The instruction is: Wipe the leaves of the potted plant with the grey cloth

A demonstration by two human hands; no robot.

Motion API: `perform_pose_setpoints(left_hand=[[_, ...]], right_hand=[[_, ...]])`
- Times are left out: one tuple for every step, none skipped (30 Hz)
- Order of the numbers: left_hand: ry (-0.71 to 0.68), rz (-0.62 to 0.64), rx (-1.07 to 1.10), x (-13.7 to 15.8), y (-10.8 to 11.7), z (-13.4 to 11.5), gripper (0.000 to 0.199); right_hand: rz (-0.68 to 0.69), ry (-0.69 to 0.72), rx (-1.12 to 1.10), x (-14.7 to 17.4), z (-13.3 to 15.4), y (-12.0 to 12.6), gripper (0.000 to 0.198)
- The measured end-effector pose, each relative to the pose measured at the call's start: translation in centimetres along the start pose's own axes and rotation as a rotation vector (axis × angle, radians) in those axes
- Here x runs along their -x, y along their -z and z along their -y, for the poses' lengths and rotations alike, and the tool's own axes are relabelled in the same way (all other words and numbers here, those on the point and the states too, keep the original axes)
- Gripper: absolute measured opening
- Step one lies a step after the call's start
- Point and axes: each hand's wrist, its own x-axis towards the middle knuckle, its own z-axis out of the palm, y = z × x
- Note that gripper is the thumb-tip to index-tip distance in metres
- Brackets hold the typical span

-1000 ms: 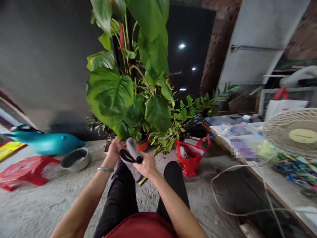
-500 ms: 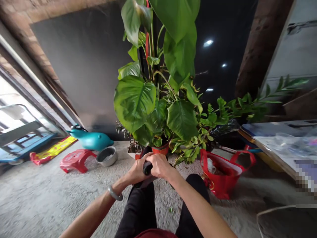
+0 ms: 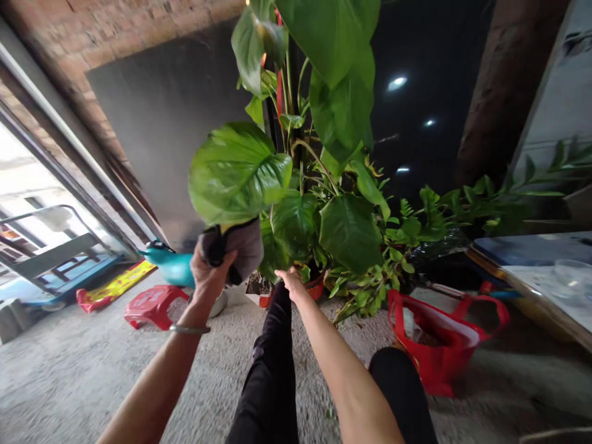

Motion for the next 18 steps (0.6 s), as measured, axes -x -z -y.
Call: perform_pose_setpoints(left_hand=[[0.001, 0.105, -0.036, 0.5, -0.5, 0.8, 0.044], [0.025, 0.243, -0.075, 1.1, -0.8, 1.5, 0.039], [0.058, 0.388, -0.103, 1.5, -0.7, 2.1, 0.034], [0.084, 0.508, -0.107, 1.8, -0.5, 2.5, 0.032], [0.088, 0.573, -0.088, 1.8, -0.2, 2.5, 0.031], [0.067, 0.575, -0.059, 1.5, 0.2, 2.3, 0.034], [0.029, 0.514, -0.034, 0.9, 0.4, 1.8, 0.038], [-0.017, 0.417, -0.02, 0.2, 0.4, 1.2, 0.041], [-0.06, 0.305, -0.021, -0.6, 0.1, 0.5, 0.044], [-0.097, 0.195, -0.031, -1.4, -0.4, -0.2, 0.044], [-0.127, 0.105, -0.042, -2.0, -1.0, -0.6, 0.044], [-0.15, 0.055, -0.051, -2.4, -1.8, -0.9, 0.042], [-0.164, 0.055, -0.06, -2.4, -2.5, -0.9, 0.04], [-0.165, 0.114, -0.08, -2.2, -3.1, -0.7, 0.037], [-0.156, 0.231, -0.109, -1.6, -3.4, -0.5, 0.032], [-0.14, 0.39, -0.14, -0.9, -3.4, -0.1, 0.029], [-0.122, 0.561, -0.164, -0.2, -3.0, 0.1, 0.026], [-0.112, 0.713, -0.174, 0.3, -2.3, 0.2, 0.026]], right_hand=[[0.003, -0.005, -0.019, -0.1, -0.2, -0.5, 0.027], [0.011, -0.008, -0.041, 0.0, -0.5, -0.6, 0.027], [0.022, -0.009, -0.063, 0.2, -0.8, -0.5, 0.027], [0.035, -0.009, -0.084, 0.4, -1.1, -0.1, 0.027], [0.046, -0.007, -0.103, 0.8, -1.4, 0.4, 0.028], [0.052, -0.004, -0.119, 1.2, -1.6, 1.0, 0.029], [0.055, 0.001, -0.135, 1.5, -1.9, 1.6, 0.03], [0.054, 0.008, -0.151, 1.9, -2.0, 2.2, 0.031], [0.054, 0.015, -0.166, 2.2, -2.2, 2.5, 0.03], [0.054, 0.023, -0.182, 2.4, -2.2, 2.8, 0.03], [0.053, 0.031, -0.198, 2.6, -2.2, 2.9, 0.031], [0.051, 0.038, -0.211, 2.8, -2.2, 2.9, 0.033], [0.048, 0.044, -0.224, 2.9, -2.1, 2.8, 0.035], [0.043, 0.05, -0.236, 2.9, -2.0, 2.7, 0.036], [0.037, 0.056, -0.247, 2.9, -2.0, 2.7, 0.038], [0.028, 0.062, -0.257, 2.9, -1.9, 2.7, 0.037], [0.017, 0.069, -0.268, 2.9, -1.9, 2.8, 0.035], [0.006, 0.075, -0.276, 2.9, -1.8, 3.0, 0.033]])
